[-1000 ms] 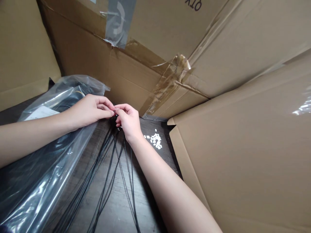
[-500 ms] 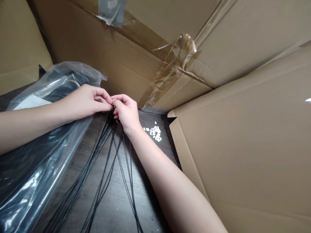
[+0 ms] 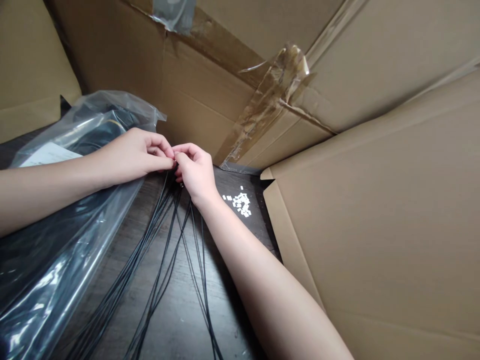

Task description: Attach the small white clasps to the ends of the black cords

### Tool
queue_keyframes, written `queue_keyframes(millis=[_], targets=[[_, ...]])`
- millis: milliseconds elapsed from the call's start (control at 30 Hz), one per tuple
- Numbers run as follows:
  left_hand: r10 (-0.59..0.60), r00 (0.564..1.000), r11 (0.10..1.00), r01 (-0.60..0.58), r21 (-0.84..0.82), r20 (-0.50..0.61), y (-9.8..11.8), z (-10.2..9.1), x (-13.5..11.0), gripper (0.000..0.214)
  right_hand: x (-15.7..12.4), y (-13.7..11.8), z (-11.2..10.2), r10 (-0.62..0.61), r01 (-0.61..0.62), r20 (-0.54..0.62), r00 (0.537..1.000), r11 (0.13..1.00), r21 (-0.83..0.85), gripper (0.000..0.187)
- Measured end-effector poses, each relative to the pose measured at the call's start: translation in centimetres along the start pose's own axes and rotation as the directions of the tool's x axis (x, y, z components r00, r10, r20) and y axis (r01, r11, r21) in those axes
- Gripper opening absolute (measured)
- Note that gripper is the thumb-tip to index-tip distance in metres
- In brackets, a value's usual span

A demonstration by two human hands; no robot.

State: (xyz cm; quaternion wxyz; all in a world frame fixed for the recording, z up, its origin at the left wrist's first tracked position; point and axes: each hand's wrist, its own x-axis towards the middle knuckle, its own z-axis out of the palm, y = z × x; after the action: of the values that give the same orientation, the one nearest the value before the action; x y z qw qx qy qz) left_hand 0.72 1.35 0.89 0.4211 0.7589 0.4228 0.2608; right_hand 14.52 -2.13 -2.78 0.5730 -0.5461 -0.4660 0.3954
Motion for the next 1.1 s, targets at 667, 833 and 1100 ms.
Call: queue_keyframes(millis=[667,833,1100], targets=[[0.094,0.996,0.987,-0.093,0.134,-0.001,-0.21,0.16,-0.2,0.006,-0.32,-0.03,0.17,-0.039,0.04,0.005,0.999,0.997,-0.07,0.013],[0.106,0.994,0.983,-0.106,0.147,0.006,-0.29,0.18,-0.18,0.007,-0.26,0.04,0.1,-0.043,0.044,0.007,0.999,0.995,-0.085,0.013],[0.092,0.996,0.984,-0.091,0.153,0.0,-0.08,0.05,-0.23,0.005,-0.2,0.06,0.09,-0.034,0.035,0.004,0.999,0.996,-0.086,0.013]])
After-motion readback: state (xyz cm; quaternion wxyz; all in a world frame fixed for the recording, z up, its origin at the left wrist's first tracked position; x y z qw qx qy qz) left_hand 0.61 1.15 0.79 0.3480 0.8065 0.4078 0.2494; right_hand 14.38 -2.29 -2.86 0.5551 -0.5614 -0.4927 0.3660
